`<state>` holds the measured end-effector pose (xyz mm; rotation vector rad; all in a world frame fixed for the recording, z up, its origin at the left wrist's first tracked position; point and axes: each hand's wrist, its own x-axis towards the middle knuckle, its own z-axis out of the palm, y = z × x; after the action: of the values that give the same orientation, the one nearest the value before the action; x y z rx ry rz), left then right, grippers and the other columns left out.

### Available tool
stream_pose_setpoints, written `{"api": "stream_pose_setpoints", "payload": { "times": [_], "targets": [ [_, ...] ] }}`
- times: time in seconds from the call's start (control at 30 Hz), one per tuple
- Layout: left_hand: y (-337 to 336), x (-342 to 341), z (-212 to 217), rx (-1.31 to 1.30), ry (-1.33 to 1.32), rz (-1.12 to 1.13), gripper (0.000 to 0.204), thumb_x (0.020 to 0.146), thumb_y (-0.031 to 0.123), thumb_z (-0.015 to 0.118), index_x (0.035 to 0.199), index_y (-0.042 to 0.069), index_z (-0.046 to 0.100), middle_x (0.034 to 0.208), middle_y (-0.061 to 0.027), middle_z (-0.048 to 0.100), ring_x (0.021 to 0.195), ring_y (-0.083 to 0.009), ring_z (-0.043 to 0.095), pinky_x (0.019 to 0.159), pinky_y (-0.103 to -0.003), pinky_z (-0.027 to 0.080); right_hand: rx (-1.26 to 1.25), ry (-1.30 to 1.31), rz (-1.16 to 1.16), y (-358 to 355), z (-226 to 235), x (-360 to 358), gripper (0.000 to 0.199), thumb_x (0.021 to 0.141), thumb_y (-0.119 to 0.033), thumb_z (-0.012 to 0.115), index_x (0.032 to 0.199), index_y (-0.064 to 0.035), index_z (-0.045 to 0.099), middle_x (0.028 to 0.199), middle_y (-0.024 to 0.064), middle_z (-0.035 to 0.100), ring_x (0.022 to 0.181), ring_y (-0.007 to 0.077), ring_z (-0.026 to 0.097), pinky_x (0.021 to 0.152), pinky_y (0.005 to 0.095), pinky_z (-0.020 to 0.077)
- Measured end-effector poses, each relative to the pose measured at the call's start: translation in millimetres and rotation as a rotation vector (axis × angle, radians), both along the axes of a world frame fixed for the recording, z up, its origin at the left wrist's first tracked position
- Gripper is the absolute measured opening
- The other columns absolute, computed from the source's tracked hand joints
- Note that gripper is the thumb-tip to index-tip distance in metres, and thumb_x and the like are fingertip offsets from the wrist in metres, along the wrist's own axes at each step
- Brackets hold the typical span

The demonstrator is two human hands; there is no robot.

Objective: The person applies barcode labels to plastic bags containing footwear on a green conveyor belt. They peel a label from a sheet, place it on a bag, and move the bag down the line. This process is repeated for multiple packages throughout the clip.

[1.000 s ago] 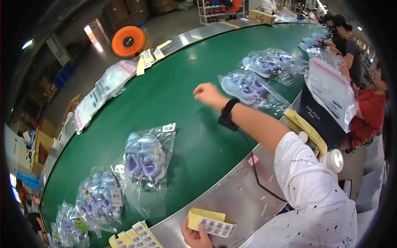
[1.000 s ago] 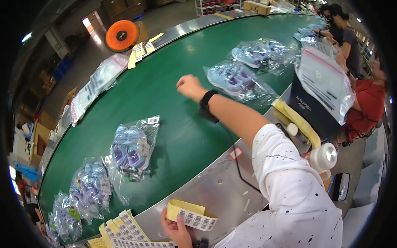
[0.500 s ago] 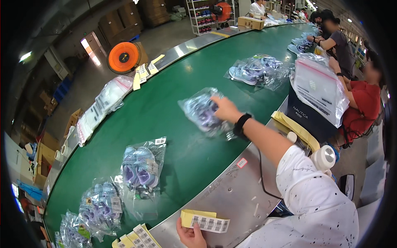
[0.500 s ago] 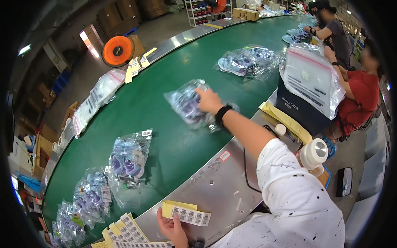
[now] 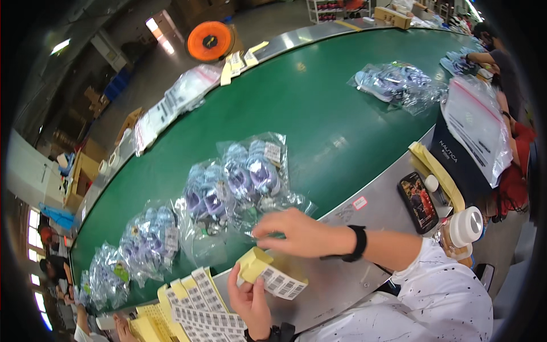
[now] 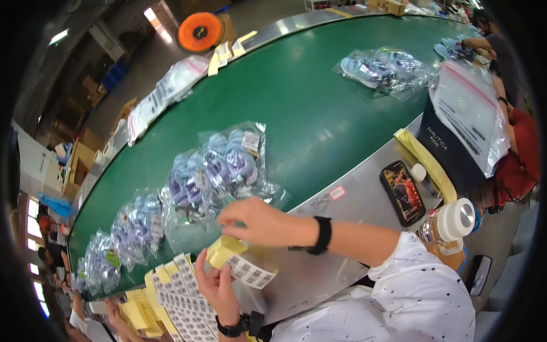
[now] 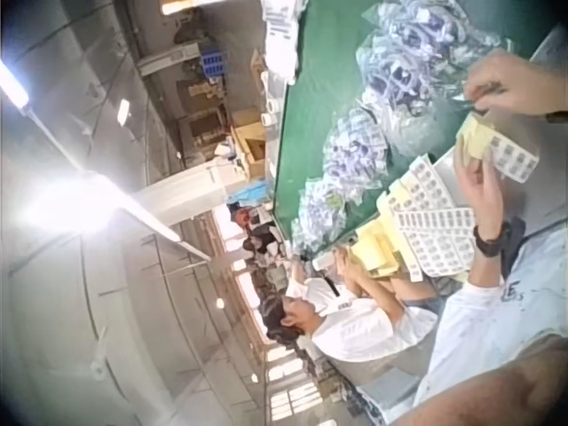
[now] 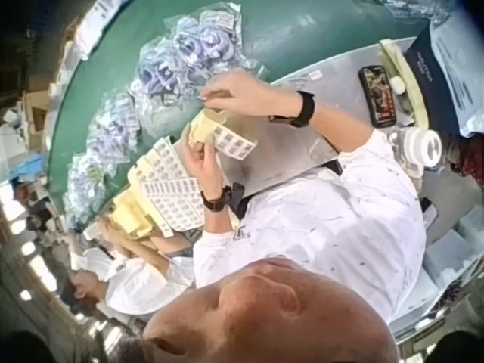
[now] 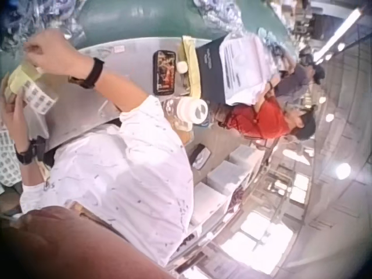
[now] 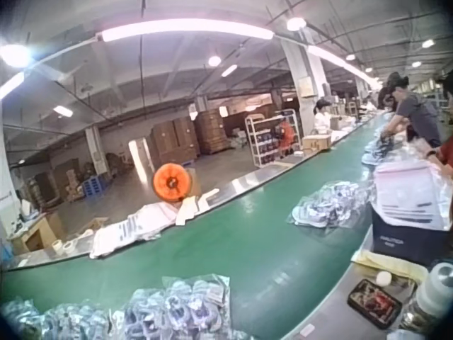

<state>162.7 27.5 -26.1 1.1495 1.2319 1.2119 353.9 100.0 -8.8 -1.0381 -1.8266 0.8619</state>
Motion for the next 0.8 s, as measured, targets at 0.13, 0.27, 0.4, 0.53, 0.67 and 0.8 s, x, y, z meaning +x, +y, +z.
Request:
{"api": "stream_pose_setpoints", "payload": {
  "times": [0.13,0.27,0.4,0.53,0.67,0.8],
  "targets": [
    [6.3,-1.6,3.9,-0.029,0.035,-0.072,0.039,0.088,-0.002,0.055,0.125,0.002,0.042,0.096,-0.0122,0.065,0.078,-0.0111,0.062,0.064,-0.021,0.048,-0.103,0.095,0.036,-34.0,-6.5,-12.0,0.023,0.079,-0.013,0.064,0.097,0.0019,0.063,0.083,0.0152,0.063,0.073,0.0278,0.063,0.069,0.0344,0.0498],
    [11.7,5.5,6.2,-0.010,-0.016,-0.141,0.035,0.090,-0.001,0.054,0.123,0.003,0.044,0.093,-0.0115,0.065,0.077,-0.0105,0.062,0.062,-0.021,0.049,-0.424,0.515,-0.027,-40.8,-13.5,-11.4,0.036,0.081,-0.004,0.063,0.117,-0.0010,0.055,0.079,0.0068,0.063,0.071,0.0115,0.059,0.067,0.0270,0.0483],
    [12.8,-0.5,-4.1,0.023,0.076,-0.134,0.030,0.089,-0.001,0.057,0.118,-0.001,0.051,0.093,-0.0100,0.066,0.078,-0.0089,0.061,0.065,-0.020,0.047,-0.408,0.456,-0.049,-40.9,-18.0,-11.6,0.036,0.082,-0.002,0.062,0.117,-0.0013,0.056,0.079,0.0050,0.063,0.070,0.0087,0.057,0.065,0.0251,0.0476],
    [15.3,3.7,-0.5,-0.005,0.113,-0.111,0.026,0.087,0.000,0.061,0.112,-0.003,0.057,0.092,-0.0068,0.066,0.078,-0.0062,0.059,0.067,-0.017,0.045,-0.250,0.289,-0.089,-37.2,-20.9,-10.0,0.018,0.082,-0.004,0.063,0.100,0.0011,0.063,0.080,0.0073,0.064,0.068,0.0124,0.059,0.062,0.0275,0.0470],
    [16.9,6.1,1.3,-0.060,0.115,-0.087,0.024,0.085,-0.001,0.063,0.109,-0.004,0.060,0.088,-0.0045,0.066,0.075,-0.0037,0.057,0.065,-0.016,0.043,-0.098,0.130,-0.105,-37.2,-21.9,-6.7,0.011,0.080,-0.007,0.066,0.089,-0.0001,0.065,0.079,0.0086,0.062,0.069,0.0195,0.060,0.060,0.0308,0.0470],
    [17.8,5.7,-3.8,-0.078,0.182,-0.075,0.022,0.084,-0.002,0.062,0.106,-0.004,0.061,0.083,-0.0026,0.065,0.071,-0.0020,0.055,0.063,-0.014,0.041,0.086,-0.020,-0.177,-41.9,-21.5,-8.3,0.009,0.077,-0.007,0.066,0.085,-0.0018,0.065,0.081,0.0086,0.057,0.071,0.0239,0.057,0.061,0.0333,0.0470]
  ]
}}
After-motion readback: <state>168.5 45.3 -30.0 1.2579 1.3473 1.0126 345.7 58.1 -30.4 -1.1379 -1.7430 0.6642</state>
